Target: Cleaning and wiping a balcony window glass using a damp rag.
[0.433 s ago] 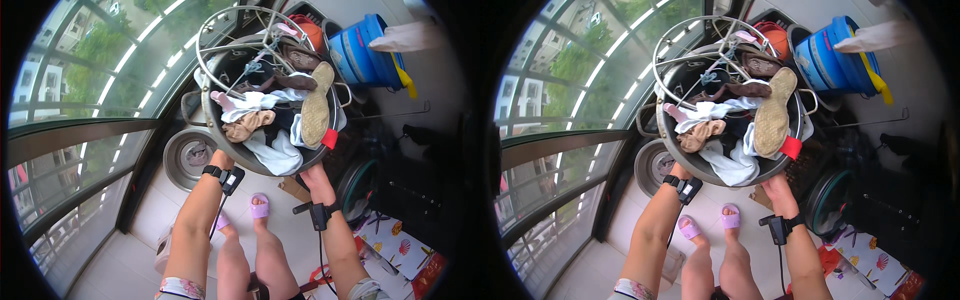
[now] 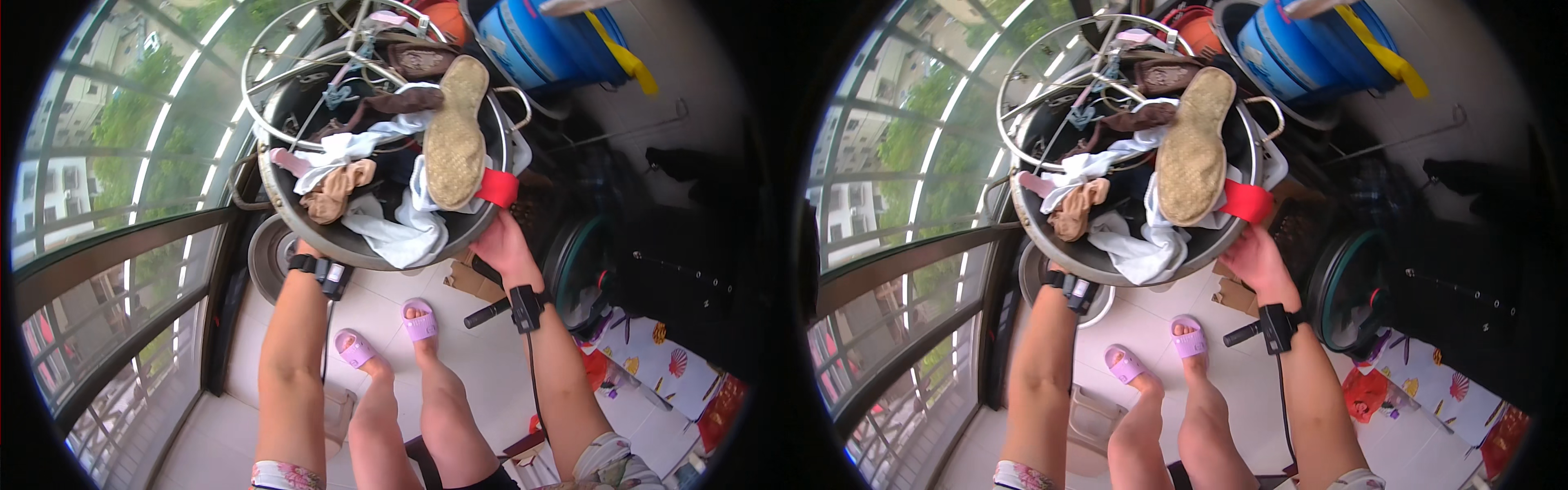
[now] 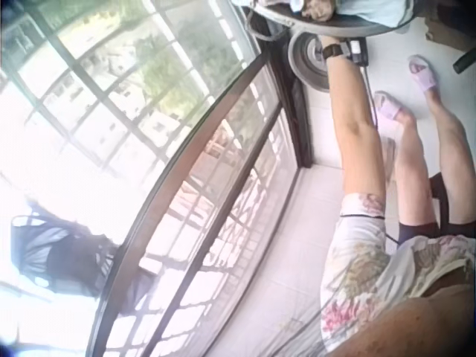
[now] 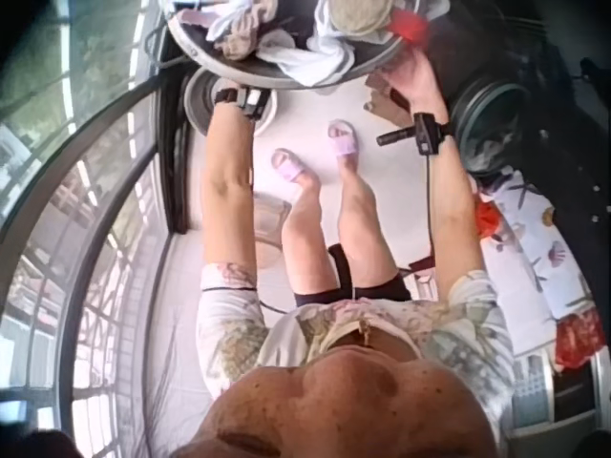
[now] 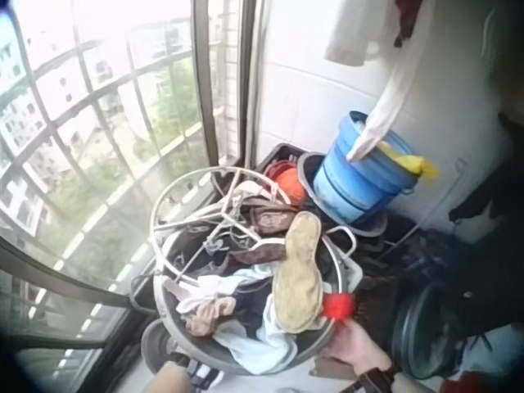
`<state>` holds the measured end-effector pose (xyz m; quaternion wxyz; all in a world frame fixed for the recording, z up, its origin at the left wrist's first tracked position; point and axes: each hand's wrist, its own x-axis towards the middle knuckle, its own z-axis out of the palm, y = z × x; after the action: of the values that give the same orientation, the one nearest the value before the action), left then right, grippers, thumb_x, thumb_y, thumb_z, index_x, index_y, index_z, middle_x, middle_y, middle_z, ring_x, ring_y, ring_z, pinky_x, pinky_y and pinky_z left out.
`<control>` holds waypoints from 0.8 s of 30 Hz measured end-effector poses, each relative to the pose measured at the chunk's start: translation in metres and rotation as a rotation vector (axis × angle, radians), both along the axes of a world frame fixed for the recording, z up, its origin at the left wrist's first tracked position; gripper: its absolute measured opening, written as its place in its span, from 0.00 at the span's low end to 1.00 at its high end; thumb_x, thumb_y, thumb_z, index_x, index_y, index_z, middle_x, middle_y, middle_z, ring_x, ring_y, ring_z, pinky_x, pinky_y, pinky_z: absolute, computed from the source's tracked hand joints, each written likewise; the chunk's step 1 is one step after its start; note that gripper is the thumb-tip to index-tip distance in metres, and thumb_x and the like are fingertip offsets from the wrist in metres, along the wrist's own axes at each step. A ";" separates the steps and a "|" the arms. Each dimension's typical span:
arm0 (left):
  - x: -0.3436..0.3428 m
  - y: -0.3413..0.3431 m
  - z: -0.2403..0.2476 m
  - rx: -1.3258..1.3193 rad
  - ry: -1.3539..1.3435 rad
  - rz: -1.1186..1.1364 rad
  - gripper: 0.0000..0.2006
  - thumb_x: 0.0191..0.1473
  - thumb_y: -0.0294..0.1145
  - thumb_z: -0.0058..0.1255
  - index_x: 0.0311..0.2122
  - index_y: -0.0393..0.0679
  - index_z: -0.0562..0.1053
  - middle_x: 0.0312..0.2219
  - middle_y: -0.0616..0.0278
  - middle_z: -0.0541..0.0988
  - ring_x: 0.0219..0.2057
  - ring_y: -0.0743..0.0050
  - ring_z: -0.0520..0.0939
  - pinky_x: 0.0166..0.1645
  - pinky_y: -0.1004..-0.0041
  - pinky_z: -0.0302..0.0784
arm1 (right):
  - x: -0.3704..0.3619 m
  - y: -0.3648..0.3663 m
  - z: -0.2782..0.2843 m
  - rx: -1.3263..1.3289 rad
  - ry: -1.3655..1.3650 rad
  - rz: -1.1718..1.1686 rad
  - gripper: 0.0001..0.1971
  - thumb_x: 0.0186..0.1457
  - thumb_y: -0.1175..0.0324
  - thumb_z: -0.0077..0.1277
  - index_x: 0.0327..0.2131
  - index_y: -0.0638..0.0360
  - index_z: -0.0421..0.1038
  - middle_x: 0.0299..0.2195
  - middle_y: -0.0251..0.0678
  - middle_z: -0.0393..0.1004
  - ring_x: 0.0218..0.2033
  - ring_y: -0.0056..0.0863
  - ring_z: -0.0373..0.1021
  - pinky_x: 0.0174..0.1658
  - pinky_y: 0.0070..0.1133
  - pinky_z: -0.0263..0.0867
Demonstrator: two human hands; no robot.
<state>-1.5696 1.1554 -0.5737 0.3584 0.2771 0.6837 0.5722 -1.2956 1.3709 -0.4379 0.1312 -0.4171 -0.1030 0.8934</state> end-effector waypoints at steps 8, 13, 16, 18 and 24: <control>-0.051 0.000 0.020 0.166 -0.717 0.213 0.20 0.59 0.39 0.27 0.55 0.44 0.55 0.51 0.61 0.63 0.50 0.67 0.65 0.56 0.70 0.57 | -0.042 0.025 -0.044 0.459 0.069 0.042 0.16 0.55 0.55 0.38 0.42 0.52 0.64 0.39 0.32 0.69 0.39 0.25 0.66 0.42 0.23 0.62; -0.054 0.008 0.020 0.123 -0.719 0.227 0.21 0.59 0.40 0.27 0.55 0.44 0.56 0.50 0.61 0.63 0.50 0.67 0.65 0.56 0.70 0.57 | -0.038 0.034 -0.039 0.628 0.001 0.063 0.14 0.56 0.58 0.39 0.42 0.52 0.64 0.36 0.33 0.70 0.37 0.24 0.67 0.39 0.22 0.63; -0.053 0.009 0.019 0.095 -0.720 0.230 0.21 0.58 0.40 0.28 0.55 0.44 0.56 0.50 0.60 0.63 0.50 0.67 0.65 0.56 0.69 0.57 | -0.036 0.043 -0.043 0.703 -0.037 0.047 0.13 0.56 0.60 0.39 0.42 0.53 0.63 0.35 0.33 0.70 0.36 0.23 0.67 0.38 0.22 0.63; -0.057 0.010 0.019 0.080 -0.719 0.234 0.21 0.58 0.41 0.28 0.54 0.44 0.56 0.50 0.60 0.63 0.50 0.67 0.65 0.56 0.69 0.57 | -0.041 0.047 -0.053 0.748 -0.014 -0.009 0.12 0.55 0.63 0.43 0.42 0.55 0.63 0.34 0.32 0.70 0.35 0.21 0.66 0.37 0.20 0.63; -0.060 -0.008 0.022 0.025 -0.719 0.256 0.21 0.58 0.42 0.29 0.54 0.44 0.57 0.50 0.60 0.63 0.50 0.67 0.64 0.56 0.69 0.57 | -0.040 0.060 -0.054 0.792 -0.036 0.010 0.14 0.54 0.63 0.45 0.42 0.58 0.61 0.36 0.33 0.69 0.36 0.20 0.65 0.39 0.20 0.62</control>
<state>-1.6300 1.1477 -0.5519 0.4976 -0.0250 0.5363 0.6813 -1.3353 1.4310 -0.4922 0.2760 -0.3493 -0.4441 0.7776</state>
